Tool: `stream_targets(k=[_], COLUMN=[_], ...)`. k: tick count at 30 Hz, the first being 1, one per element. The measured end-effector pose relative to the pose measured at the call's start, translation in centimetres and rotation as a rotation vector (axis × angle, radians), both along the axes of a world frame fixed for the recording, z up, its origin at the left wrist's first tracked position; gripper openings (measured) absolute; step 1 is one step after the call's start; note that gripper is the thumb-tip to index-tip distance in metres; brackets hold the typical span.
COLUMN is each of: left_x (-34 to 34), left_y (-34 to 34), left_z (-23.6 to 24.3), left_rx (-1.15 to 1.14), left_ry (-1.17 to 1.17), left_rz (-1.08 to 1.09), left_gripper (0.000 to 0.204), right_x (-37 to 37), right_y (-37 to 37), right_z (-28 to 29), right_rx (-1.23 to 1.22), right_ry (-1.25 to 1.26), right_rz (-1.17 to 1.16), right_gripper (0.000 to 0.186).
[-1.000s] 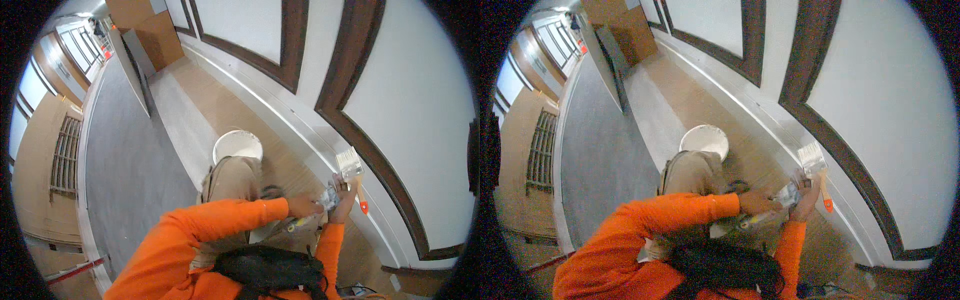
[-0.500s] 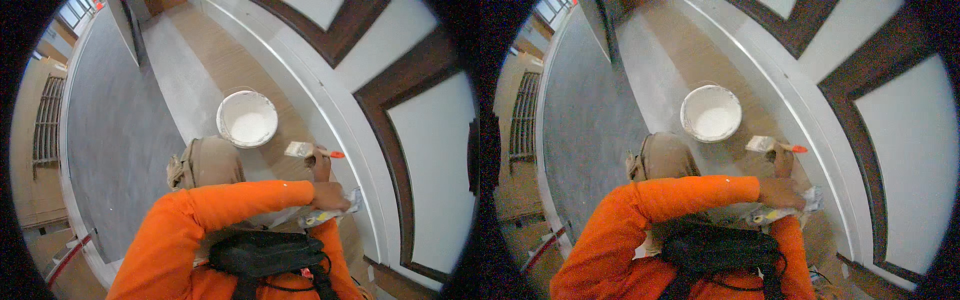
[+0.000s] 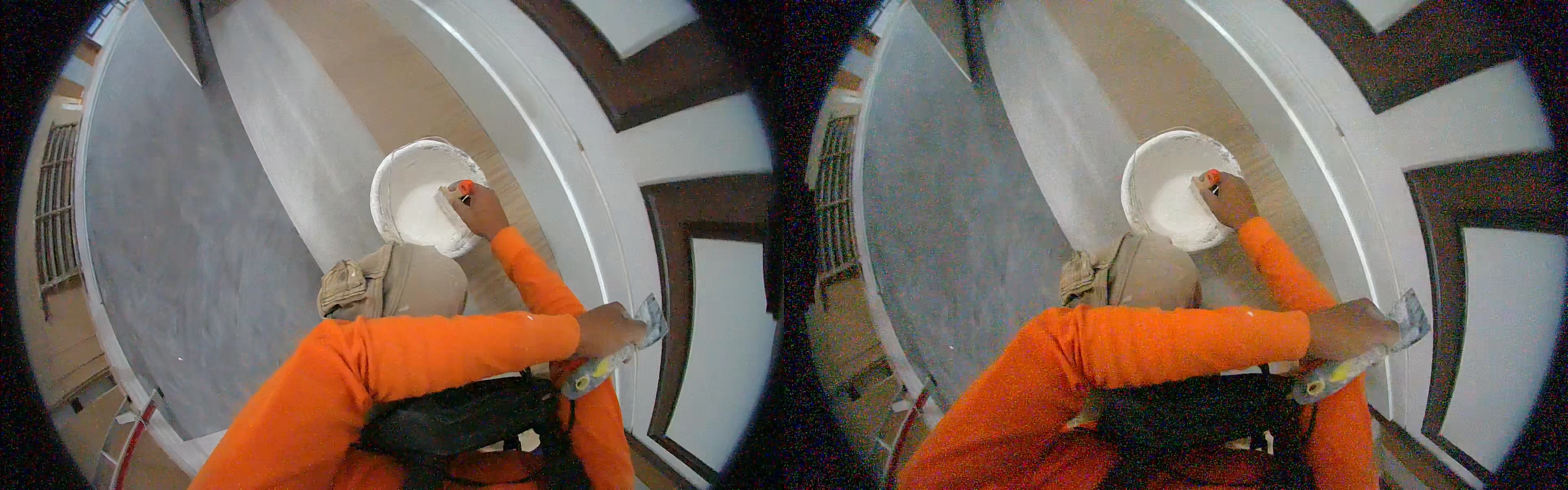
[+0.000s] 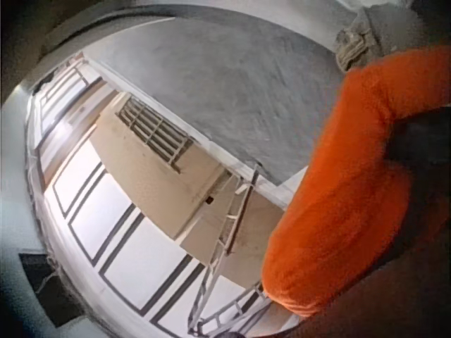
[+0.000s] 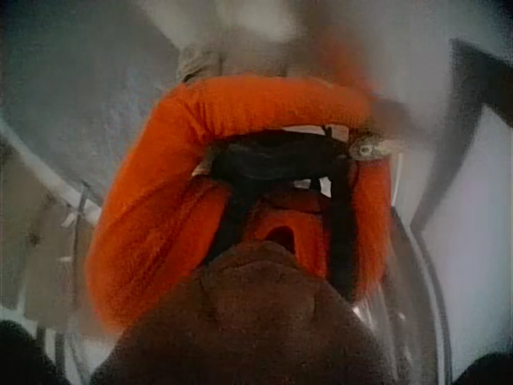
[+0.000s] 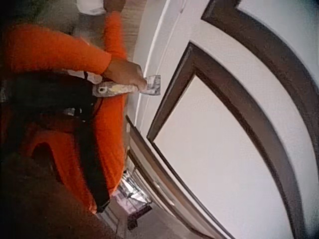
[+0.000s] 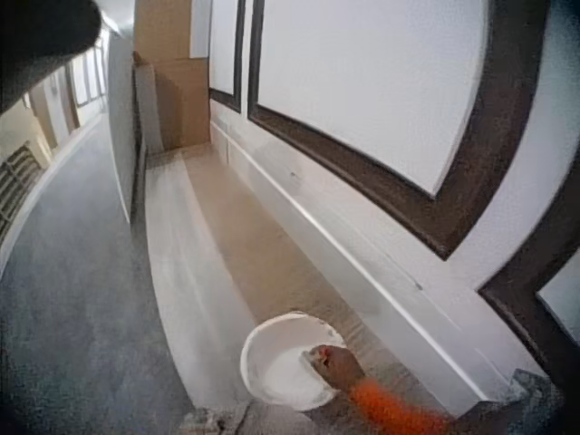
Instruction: The person uses a paintbrush to apply white paint from a bucket onto a low wall trim, while also using a scraper to smooth the surface or remove debris.
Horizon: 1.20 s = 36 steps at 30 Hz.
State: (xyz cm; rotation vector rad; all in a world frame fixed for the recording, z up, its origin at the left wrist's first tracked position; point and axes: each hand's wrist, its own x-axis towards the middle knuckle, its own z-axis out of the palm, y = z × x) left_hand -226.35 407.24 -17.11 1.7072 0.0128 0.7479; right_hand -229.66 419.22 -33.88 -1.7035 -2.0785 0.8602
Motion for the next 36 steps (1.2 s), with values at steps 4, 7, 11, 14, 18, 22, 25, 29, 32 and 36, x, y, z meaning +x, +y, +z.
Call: stream_targets(k=[4,7,11,14,18,22,25,29,32,36], left_x=[0.0,-0.1,-0.2,-0.8,-2.1,-2.7,-3.3,-4.7,-6.3,-7.5], left_y=[1.1,1.6,1.6,1.7,2.4,2.8,1.9,0.1,-1.0,-2.3], left_z=[-1.6,-1.8,-1.3,-0.9,-0.1,1.0,1.1,0.7,0.7,1.4], left_rx=[-0.077,-0.177,-0.058,-0.331,-0.555,-0.443,-0.521,-0.610,-0.426,-0.424], left_ry=[0.059,0.189,0.080,0.052,0.140,0.332,0.251,0.354,0.407,0.491], left_rz=[-0.109,-0.156,-0.229,-0.315,-0.496,-0.409,-0.265,-0.217,-0.119,-0.124], left_gripper=[0.018,0.019,0.022,0.026,0.028,0.034,0.040,0.041,0.040,0.042], right_x=[-0.9,-0.3,0.7,-0.1,-0.9,0.5,1.5,0.7,-0.9,-0.9], right_y=[1.7,2.3,1.6,0.4,0.0,0.3,0.6,0.5,0.6,1.8], right_z=[-2.1,-0.6,2.9,3.9,3.2,3.2,3.3,2.5,1.1,-0.9], right_rx=[-0.063,-0.098,-0.131,-0.074,-0.134,-0.125,-0.248,-0.251,-0.260,-0.262], right_ry=[-0.019,0.066,0.296,0.291,0.235,0.303,0.408,0.360,0.206,0.174], right_rz=[-0.044,-0.150,-0.334,-0.290,-0.340,-0.273,-0.164,0.071,0.230,0.200], right_gripper=[0.029,0.028,0.024,0.023,0.023,0.022,0.023,0.036,0.043,0.043])
